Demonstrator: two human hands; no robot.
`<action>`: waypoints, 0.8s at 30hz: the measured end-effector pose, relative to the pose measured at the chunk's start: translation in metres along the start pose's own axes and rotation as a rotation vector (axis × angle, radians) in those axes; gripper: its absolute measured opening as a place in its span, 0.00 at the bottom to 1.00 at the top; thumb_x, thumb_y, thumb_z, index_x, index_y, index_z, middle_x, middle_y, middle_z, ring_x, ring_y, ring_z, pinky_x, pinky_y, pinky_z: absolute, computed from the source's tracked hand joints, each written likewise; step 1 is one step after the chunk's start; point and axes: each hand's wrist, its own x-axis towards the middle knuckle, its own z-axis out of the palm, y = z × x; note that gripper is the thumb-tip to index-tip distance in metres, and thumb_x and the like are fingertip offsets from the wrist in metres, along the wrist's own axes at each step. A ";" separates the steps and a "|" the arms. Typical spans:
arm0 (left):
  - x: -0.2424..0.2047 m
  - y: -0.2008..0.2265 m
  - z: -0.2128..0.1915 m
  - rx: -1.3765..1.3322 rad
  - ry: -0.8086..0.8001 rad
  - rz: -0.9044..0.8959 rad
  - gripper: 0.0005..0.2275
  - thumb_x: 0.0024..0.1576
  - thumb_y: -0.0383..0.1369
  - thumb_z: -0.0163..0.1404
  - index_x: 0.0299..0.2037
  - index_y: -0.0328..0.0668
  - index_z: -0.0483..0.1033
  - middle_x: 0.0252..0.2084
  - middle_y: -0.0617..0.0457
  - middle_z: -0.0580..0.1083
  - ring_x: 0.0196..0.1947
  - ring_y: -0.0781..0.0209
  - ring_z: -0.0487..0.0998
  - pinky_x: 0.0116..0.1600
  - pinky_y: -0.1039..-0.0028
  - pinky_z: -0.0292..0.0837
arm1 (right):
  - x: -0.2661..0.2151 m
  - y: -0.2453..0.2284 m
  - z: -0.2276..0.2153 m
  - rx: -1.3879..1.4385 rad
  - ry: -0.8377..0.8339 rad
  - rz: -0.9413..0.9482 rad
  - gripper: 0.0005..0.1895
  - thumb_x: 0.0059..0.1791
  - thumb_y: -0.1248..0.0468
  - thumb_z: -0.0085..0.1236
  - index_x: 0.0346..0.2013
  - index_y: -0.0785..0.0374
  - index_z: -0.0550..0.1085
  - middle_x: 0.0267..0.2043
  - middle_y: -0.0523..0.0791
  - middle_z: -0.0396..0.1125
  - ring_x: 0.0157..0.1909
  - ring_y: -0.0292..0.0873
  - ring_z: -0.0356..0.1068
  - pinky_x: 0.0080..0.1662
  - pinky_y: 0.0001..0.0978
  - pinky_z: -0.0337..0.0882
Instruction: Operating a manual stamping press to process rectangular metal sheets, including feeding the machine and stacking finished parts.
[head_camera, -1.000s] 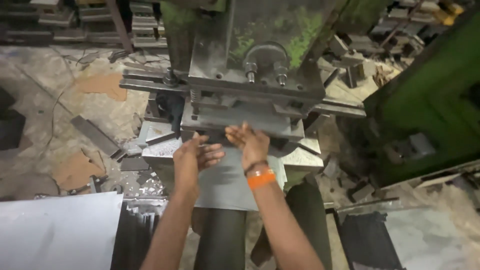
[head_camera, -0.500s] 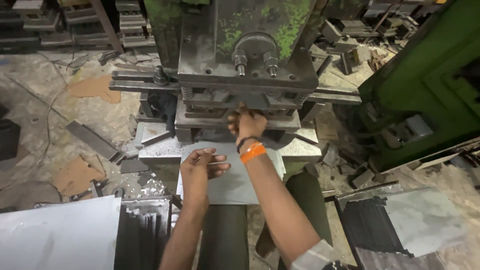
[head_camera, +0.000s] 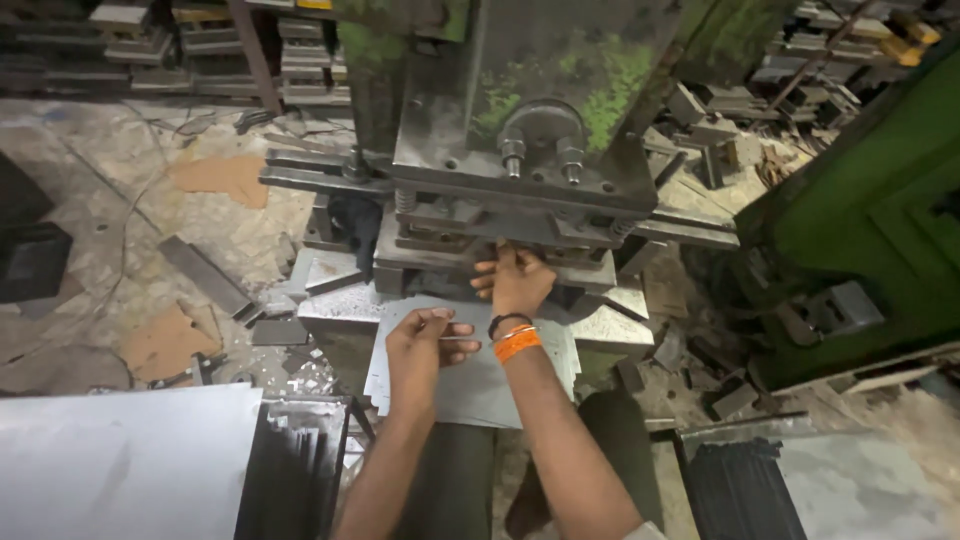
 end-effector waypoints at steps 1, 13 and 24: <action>-0.003 0.001 0.002 -0.009 0.010 0.004 0.07 0.60 0.28 0.49 0.43 0.33 0.78 0.35 0.32 0.81 0.28 0.44 0.86 0.31 0.69 0.81 | 0.003 0.002 -0.003 -0.004 -0.013 -0.002 0.10 0.50 0.62 0.59 0.35 0.68 0.77 0.25 0.55 0.76 0.15 0.47 0.74 0.16 0.31 0.73; -0.007 0.004 0.008 -0.016 -0.009 0.030 0.07 0.57 0.29 0.51 0.42 0.34 0.78 0.31 0.35 0.81 0.24 0.49 0.85 0.28 0.72 0.79 | 0.022 0.021 0.000 0.101 -0.079 0.038 0.07 0.51 0.62 0.57 0.35 0.63 0.71 0.27 0.56 0.75 0.15 0.47 0.73 0.16 0.34 0.72; -0.032 0.031 0.011 0.024 -0.013 0.046 0.09 0.59 0.28 0.48 0.44 0.31 0.78 0.32 0.37 0.81 0.26 0.52 0.85 0.30 0.73 0.80 | 0.102 0.068 0.018 0.319 0.054 0.204 0.04 0.45 0.65 0.56 0.32 0.62 0.72 0.21 0.53 0.73 0.15 0.50 0.71 0.15 0.36 0.67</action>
